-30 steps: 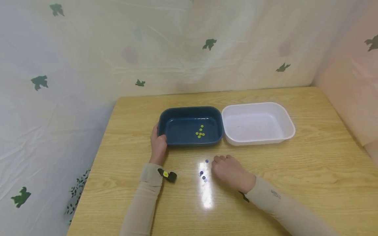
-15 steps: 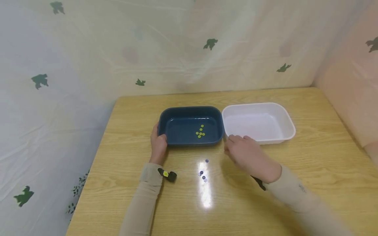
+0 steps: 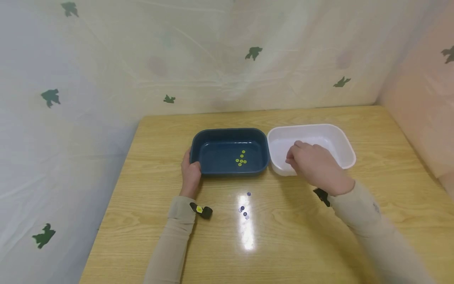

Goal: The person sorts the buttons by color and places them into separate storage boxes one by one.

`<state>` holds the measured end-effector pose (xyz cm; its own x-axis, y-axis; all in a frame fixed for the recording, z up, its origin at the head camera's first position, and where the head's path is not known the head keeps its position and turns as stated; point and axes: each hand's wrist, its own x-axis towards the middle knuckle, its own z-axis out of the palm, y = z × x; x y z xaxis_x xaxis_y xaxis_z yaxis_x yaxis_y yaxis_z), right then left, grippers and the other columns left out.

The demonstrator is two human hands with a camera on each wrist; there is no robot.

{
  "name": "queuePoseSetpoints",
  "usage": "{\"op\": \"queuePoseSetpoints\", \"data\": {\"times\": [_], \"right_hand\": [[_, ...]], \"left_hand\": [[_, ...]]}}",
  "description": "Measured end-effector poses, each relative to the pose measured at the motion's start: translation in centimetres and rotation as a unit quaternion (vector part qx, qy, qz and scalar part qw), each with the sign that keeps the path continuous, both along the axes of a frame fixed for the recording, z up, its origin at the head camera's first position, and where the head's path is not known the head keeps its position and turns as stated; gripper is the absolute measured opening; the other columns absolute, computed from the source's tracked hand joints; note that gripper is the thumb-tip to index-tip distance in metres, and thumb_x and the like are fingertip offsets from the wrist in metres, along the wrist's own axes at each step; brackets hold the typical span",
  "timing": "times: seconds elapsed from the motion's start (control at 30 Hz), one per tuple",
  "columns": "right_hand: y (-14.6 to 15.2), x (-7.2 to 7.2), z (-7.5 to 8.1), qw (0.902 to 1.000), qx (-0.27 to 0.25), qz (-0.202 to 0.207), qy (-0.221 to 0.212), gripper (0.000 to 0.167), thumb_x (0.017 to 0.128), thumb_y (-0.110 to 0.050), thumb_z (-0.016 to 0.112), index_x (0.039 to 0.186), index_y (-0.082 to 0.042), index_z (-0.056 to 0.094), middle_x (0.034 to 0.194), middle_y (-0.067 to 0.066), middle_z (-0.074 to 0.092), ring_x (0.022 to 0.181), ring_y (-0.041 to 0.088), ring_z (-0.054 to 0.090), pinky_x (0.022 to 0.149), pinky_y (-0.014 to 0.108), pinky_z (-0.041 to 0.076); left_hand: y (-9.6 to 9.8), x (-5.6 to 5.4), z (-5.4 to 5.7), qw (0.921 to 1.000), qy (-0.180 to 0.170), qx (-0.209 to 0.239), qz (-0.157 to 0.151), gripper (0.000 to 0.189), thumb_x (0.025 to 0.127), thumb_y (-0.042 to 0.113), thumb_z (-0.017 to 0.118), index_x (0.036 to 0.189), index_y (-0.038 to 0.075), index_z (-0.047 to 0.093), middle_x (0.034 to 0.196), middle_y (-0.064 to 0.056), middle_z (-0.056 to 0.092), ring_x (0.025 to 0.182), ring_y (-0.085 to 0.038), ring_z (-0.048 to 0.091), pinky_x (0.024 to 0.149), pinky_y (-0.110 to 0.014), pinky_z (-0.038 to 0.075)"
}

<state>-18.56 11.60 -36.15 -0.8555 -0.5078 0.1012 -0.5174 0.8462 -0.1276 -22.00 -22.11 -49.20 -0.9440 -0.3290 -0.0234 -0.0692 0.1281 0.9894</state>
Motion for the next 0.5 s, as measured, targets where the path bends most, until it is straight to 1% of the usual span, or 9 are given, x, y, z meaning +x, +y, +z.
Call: {"op": "queuePoseSetpoints", "data": {"times": [0.13,0.3,0.5], "right_hand": [[0.8,-1.5,-0.3,0.9993,0.001,-0.018,-0.031,0.012,0.089,-0.009,0.063,0.096,-0.001,0.069,0.088,0.007,0.060,0.068,0.023,0.057,0.066,0.042,0.052],[1.5,-3.5,-1.2,0.9960,0.001,-0.044,-0.078,0.014,0.091,-0.011,0.061,0.098,0.000,0.068,0.088,0.008,0.060,0.070,0.022,0.057,0.069,0.043,0.051],[1.8,-5.6,-2.5,0.9879,0.013,-0.076,-0.134,0.020,0.092,-0.012,0.060,0.101,0.003,0.069,0.096,0.013,0.067,0.084,0.026,0.063,0.078,0.048,0.052]], "left_hand": [[0.1,0.0,0.0,1.0000,0.003,0.000,0.002,0.078,0.071,-0.009,0.036,0.148,0.002,0.036,0.152,-0.012,0.036,0.139,-0.020,0.028,0.114,-0.037,0.020],[0.0,0.0,0.0,1.0000,0.001,0.005,0.001,0.078,0.072,-0.009,0.036,0.149,0.002,0.035,0.153,-0.012,0.035,0.139,-0.019,0.027,0.114,-0.036,0.020],[0.0,0.1,0.0,1.0000,-0.002,0.007,0.003,0.077,0.072,-0.010,0.036,0.148,0.002,0.036,0.152,-0.012,0.036,0.138,-0.019,0.029,0.114,-0.036,0.021]]}}
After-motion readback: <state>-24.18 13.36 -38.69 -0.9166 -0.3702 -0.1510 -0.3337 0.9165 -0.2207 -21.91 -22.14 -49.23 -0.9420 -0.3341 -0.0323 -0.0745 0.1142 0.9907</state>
